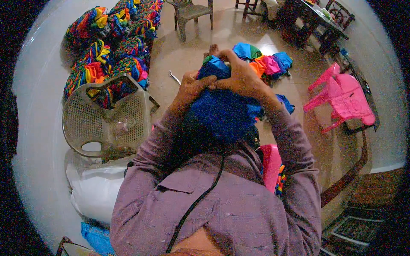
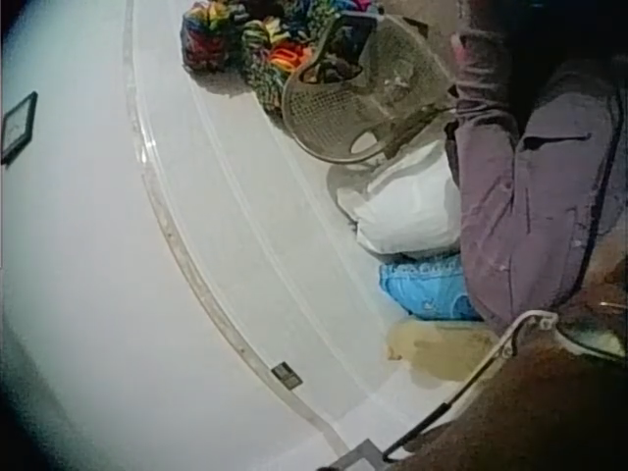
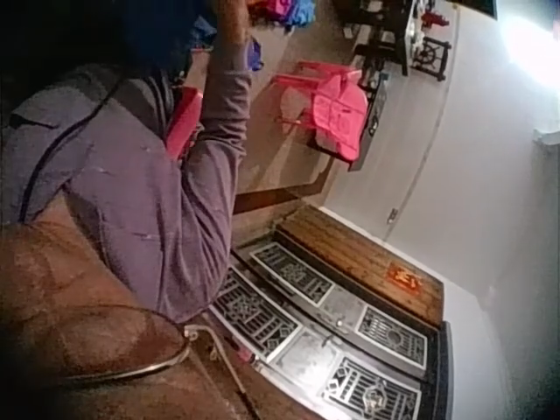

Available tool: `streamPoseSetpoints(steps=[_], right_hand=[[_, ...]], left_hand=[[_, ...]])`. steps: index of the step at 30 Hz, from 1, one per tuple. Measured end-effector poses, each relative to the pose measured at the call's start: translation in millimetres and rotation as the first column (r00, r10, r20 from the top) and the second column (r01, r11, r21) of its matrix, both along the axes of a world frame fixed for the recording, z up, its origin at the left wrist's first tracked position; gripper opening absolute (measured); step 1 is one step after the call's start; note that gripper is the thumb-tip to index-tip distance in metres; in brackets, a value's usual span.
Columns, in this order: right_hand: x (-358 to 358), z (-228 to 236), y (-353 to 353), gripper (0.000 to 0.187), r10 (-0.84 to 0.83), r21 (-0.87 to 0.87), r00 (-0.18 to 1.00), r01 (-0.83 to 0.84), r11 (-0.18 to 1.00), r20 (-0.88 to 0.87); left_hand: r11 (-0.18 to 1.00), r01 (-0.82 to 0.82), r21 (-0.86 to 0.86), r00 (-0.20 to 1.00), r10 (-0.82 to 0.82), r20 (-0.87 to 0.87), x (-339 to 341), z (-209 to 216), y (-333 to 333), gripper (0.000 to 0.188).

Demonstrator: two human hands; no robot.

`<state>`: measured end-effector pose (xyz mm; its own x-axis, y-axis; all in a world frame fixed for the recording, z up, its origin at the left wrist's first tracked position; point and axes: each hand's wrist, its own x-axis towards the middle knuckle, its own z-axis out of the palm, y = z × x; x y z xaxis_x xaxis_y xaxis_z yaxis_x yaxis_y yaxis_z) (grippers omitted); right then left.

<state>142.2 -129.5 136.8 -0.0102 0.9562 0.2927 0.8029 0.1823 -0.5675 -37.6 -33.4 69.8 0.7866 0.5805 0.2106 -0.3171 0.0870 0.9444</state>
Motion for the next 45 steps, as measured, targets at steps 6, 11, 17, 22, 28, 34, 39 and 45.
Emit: streamPoseSetpoints(steps=[6,11,17,22,28,34,39,45], right_hand=[[-9,-6,-9,0.078,-0.030,0.175,0.997,0.043,0.984,-0.077],[-9,-9,-6,0.076,-0.002,0.240,1.000,-0.001,0.971,0.012],[-6,0,-4,0.078,0.033,0.146,0.996,-0.046,0.988,0.085],[8,12,9,0.086,0.193,-0.169,0.978,-0.177,0.970,0.083],[8,15,4,0.096,0.229,-0.119,0.971,-0.236,0.965,-0.066],[44,2,-21,0.095,0.142,-0.255,0.975,-0.183,0.949,-0.171],[35,-29,-20,0.084,0.123,-0.291,0.939,-0.222,0.931,-0.322],[27,-33,-20,0.076,0.117,-0.227,0.931,-0.204,0.952,-0.347]], left_hand=[[0.997,-0.049,-0.052,0.999,0.050,0.006,1,-3,-1,0.020],[0.997,-0.039,-0.063,0.999,0.041,0.021,2,-2,-3,0.021],[0.997,-0.028,-0.071,0.999,0.025,-0.042,2,-5,-4,0.023],[0.998,0.022,-0.057,0.999,-0.020,0.031,5,-5,-15,0.021],[0.995,-0.074,-0.064,0.997,0.073,-0.008,8,-8,-10,0.021],[0.988,-0.123,-0.098,0.990,0.129,0.060,-1,0,-3,0.021],[0.991,-0.124,-0.053,0.990,0.128,0.066,-4,-6,6,0.020],[0.993,-0.105,-0.049,0.993,0.108,0.053,-4,-1,2,0.019]])
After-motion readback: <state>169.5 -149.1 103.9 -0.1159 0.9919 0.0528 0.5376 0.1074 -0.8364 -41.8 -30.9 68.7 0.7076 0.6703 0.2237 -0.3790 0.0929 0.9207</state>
